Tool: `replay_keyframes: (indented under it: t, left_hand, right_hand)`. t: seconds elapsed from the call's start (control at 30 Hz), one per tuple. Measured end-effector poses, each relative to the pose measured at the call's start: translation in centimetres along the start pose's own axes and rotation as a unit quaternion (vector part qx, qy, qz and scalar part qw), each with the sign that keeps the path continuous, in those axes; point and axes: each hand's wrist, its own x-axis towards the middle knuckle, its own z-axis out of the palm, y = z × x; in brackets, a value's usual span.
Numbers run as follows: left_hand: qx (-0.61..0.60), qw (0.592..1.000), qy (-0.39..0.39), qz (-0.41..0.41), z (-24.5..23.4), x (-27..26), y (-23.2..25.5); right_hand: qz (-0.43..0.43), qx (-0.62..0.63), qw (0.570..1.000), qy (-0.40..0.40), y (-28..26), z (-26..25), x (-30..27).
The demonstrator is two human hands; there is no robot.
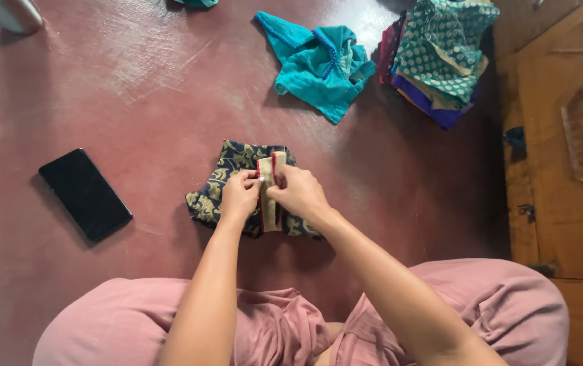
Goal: The person folds a dark patterned blouse and places it on a stack of clothes, then fastens the hooks on a turquoise blouse.
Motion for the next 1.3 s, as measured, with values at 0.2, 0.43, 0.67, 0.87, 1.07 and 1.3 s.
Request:
replay_keyframes:
  t: [0.2, 0.43, 0.67, 0.87, 1.07, 1.3]
  left_hand:
    - [0.008, 0.999, 0.006, 0.052, 0.3, 1.1, -2.1]
    - [0.026, 0.998, 0.021, -0.044, 0.0, -0.3, 1.2]
    - [0.038, 0.997, 0.045, 0.048, 0.7, 0.2, -0.3]
    - [0.082, 0.991, 0.063, 0.085, 0.8, -0.8, 1.3]
    - [0.367, 0.911, 0.083, 0.171, 0.3, -2.9, 4.1]
    - [0.490, 0.821, 0.096, 0.277, -0.9, -2.2, -0.7]
  right_hand:
    - [-0.069, -0.028, 0.997, -0.020, 0.2, 3.3, 0.2]
    - [-0.130, 0.081, 0.988, -0.020, 1.8, 3.6, -0.1]
    - [-0.241, 0.013, 0.968, 0.071, 2.9, 3.8, -1.5]
    - [-0.269, -0.154, 0.949, 0.059, 5.3, 6.6, -1.1]
    - [-0.254, -0.185, 0.948, 0.058, 5.2, 6.8, -1.1]
    - [-0.259, -0.174, 0.949, 0.045, 5.1, 6.0, -1.4]
